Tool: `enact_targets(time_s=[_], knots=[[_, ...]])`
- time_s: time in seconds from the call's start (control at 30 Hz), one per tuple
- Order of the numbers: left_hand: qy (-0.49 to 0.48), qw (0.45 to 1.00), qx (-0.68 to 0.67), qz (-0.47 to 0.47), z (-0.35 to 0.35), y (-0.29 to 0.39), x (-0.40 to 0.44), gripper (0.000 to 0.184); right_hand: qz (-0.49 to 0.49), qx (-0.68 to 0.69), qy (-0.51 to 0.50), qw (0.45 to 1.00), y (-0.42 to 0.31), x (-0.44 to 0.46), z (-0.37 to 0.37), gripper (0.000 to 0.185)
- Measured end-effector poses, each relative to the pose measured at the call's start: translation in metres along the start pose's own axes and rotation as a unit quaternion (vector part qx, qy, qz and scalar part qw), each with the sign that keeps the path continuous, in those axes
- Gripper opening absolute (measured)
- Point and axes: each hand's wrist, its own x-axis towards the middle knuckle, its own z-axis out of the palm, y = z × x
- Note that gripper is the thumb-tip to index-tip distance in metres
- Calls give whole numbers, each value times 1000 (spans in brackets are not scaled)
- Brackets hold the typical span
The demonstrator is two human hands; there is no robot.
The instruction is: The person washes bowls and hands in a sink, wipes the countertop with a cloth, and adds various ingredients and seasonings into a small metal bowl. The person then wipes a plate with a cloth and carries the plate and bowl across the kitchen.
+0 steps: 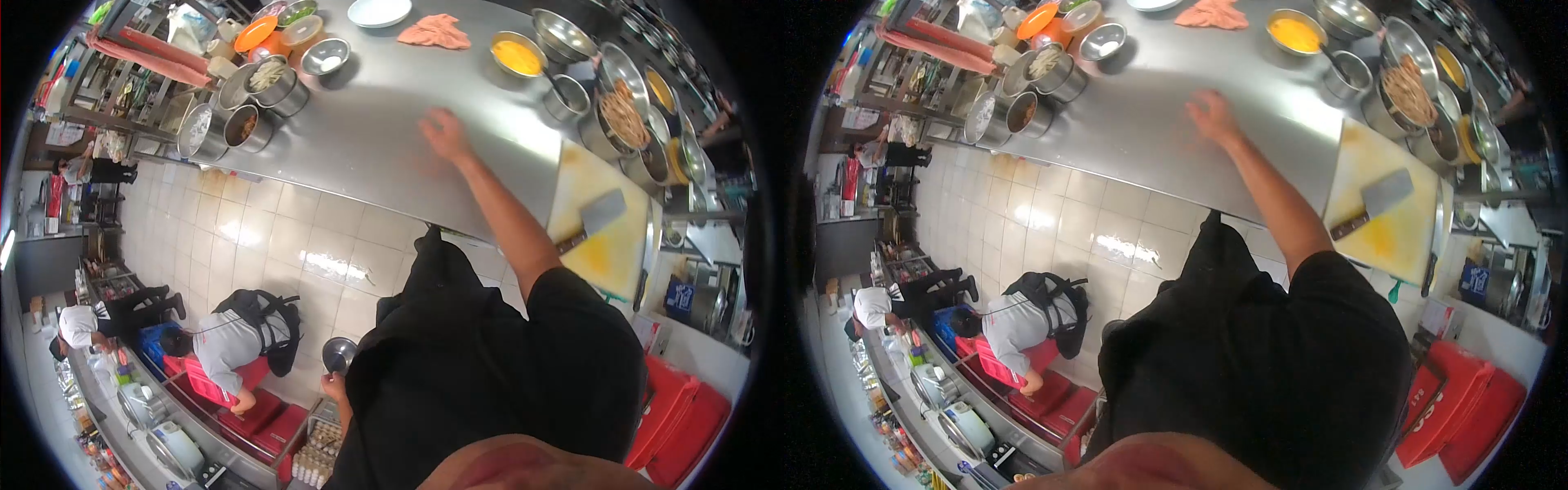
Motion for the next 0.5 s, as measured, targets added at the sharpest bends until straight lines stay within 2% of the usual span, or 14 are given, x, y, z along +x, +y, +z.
enact_targets(time_s=[0.07, 0.13, 0.2, 0.23, 0.3, 0.4, 0.47, 0.5], knots=[[31, 999, -13, -12, -6, 34, 11, 24, -22, -30, 27, 999, 24, 68, 7, 42], [41, 998, -41, -30, -6, 68, 23, 22, -32, -146, 49, 987, 63, 140, 20, 45], [32, 995, -81, -53, -11, 93, 40, 21, -133, -194, 94, 967, 72, 202, 17, 36], [23, 996, -75, -52, -15, 106, 45, 20, -245, -190, 37, 950, 97, 251, 17, 35], [11, 997, -67, -46, -22, 130, 58, 19, -331, -242, -52, 911, 113, 305, 12, 35], [18, 993, -102, -63, -24, 146, 66, 16, -205, -414, -217, 860, 85, 334, 3, 36], [12, 989, -124, -84, -24, 143, 69, 14, -34, -320, -24, 947, 194, 377, 42, 36], [6, 987, -132, -92, -23, 136, 71, 13, -33, -352, -67, 933, 195, 375, 54, 37]])
